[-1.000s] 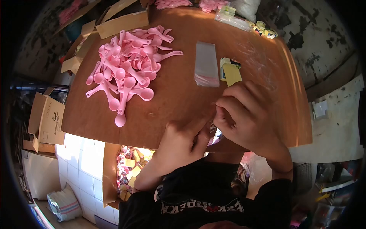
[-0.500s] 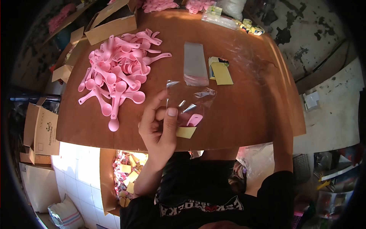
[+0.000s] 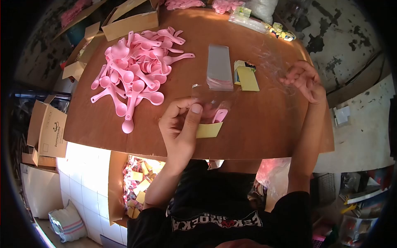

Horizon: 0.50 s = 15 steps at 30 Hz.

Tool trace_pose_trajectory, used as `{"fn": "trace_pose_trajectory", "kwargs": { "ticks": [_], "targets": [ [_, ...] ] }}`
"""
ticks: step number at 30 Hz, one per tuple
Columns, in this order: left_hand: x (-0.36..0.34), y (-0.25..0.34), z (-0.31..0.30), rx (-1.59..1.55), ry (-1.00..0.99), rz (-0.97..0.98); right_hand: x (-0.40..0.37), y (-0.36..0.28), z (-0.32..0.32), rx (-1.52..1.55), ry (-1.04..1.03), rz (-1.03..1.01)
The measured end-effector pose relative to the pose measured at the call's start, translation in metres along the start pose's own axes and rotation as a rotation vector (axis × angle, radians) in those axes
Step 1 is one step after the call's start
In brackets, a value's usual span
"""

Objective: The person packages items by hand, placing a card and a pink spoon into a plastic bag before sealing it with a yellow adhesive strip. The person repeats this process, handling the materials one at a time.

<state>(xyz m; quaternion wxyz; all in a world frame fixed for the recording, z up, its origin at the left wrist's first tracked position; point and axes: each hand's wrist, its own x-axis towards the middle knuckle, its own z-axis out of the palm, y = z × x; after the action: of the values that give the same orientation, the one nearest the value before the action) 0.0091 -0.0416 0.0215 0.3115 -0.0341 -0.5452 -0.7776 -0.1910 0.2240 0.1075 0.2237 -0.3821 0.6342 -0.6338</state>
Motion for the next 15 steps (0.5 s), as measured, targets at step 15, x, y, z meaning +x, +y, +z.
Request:
{"fn": "trace_pose_trajectory", "kwargs": {
  "ticks": [15],
  "targets": [
    [0.004, -0.006, 0.008, -0.172, -0.007, -0.041, -0.014, -0.028, 0.033, -0.523, 0.075, 0.143]
  ]
}}
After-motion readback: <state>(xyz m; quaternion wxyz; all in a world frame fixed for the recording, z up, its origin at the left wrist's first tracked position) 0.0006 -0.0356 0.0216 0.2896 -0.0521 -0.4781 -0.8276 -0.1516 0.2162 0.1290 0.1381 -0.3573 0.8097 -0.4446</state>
